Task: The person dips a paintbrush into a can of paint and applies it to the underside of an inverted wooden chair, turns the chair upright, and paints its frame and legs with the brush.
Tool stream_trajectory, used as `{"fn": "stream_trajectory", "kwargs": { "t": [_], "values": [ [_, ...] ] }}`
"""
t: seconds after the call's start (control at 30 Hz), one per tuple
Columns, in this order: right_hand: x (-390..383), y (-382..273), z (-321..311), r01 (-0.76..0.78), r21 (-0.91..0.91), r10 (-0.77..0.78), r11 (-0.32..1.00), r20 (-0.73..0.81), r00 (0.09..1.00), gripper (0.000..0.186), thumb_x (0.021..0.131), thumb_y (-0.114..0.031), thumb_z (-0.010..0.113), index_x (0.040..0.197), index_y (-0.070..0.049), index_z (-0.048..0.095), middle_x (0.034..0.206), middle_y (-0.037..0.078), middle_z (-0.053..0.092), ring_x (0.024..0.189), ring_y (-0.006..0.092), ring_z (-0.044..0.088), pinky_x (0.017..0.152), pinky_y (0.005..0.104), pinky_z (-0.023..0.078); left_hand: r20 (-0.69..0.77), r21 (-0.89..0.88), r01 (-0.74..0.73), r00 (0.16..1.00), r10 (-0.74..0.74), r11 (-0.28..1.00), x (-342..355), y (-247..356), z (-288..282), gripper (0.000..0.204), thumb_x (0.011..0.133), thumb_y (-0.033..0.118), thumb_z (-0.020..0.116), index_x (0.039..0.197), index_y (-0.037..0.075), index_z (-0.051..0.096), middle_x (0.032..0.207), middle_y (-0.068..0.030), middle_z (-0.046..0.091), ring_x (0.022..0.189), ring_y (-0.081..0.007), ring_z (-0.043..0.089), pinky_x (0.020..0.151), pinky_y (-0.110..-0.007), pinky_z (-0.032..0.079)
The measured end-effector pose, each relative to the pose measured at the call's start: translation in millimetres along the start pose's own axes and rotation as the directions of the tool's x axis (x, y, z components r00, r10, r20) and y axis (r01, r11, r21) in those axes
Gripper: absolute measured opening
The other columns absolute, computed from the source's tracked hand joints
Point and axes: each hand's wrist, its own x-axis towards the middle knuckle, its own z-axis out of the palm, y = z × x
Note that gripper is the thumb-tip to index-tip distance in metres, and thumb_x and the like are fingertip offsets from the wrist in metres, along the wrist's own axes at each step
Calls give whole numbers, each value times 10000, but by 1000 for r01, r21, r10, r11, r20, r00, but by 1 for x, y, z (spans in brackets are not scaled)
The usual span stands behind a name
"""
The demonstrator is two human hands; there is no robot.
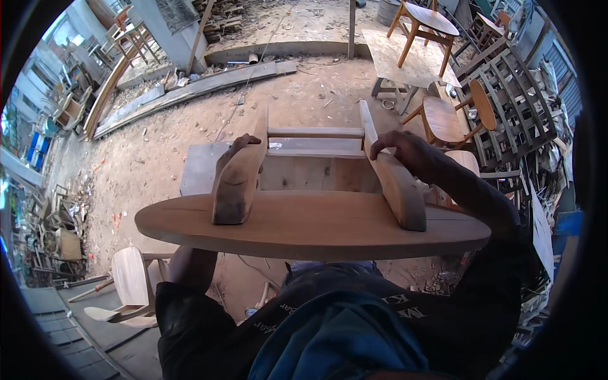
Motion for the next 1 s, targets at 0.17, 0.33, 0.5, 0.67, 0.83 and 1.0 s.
{"fn": "stream_trajectory", "kwargs": {
  "t": [0.17, 0.33, 0.5, 0.67, 0.83, 1.0],
  "values": [
    [-26, 20, 8, -126, 58, 134, 990, -171, 976, 490, 986, -456, 482, 991, 3, 655, 626, 133, 590, 462, 198, 604, 464, 308, 458, -72, 111, -158, 983, 166, 981, 9, -54, -6, 404, 935, 440, 616, 1192, 129, 620, 728, -71, 570, 525, -152, 536, 425, -298, 407],
    [-52, 45, 1, 120, 264, -75, 957, -175, 982, 593, 1007, -455, 400, 1282, 49, 549, 821, 198, 670, 650, 236, 670, 618, 338, 545, -162, -142, -10, 987, -14, 990, -1, -40, 16, 360, 946, 395, 625, 1174, 116, 618, 715, -67, 558, 510, -146, 508, 434, -282, 415],
    [-50, 69, -14, 337, 703, -308, 626, -174, 935, 825, 963, -589, 386, 1438, 84, 429, 1168, 311, 642, 1002, 373, 681, 873, 454, 547, 74, 363, -472, 874, 480, 803, 48, -51, -3, 164, 950, 148, 609, 1083, 53, 606, 849, -14, 610, 720, -117, 598, 656, -281, 498],
    [-100, 71, -27, 809, 511, -741, 290, -415, 528, 1021, 912, -731, 403, 1510, 92, 317, 1367, 368, 494, 1314, 462, 490, 1157, 678, 229, 149, -64, -524, 836, 527, 849, 73, -37, 5, 265, 1013, 357, 577, 1028, 101, 642, 771, 4, 604, 625, -88, 577, 552, -267, 487],
    [-102, 83, -34, 504, -568, -720, 651, -672, 172, 823, 982, -657, 374, 1210, 100, 601, 1086, 270, 653, 1034, 356, 649, 909, 461, 500, 7, 25, -158, 988, 157, 987, 46, -6, -2, 380, 947, 361, 651, 1203, 80, 635, 762, -61, 688, 544, -139, 587, 553, -329, 506],
    [-86, 47, 12, -151, -805, -818, 574, -557, -143, 648, 1061, -483, 434, 848, 68, 702, 741, 137, 689, 679, 227, 681, 571, 330, 538, -282, 833, 30, 883, 376, 553, 8, -109, -75, 547, 900, 444, 699, 1268, 40, 659, 902, -203, 735, 758, -300, 723, 735, -394, 562]
  ]
}}
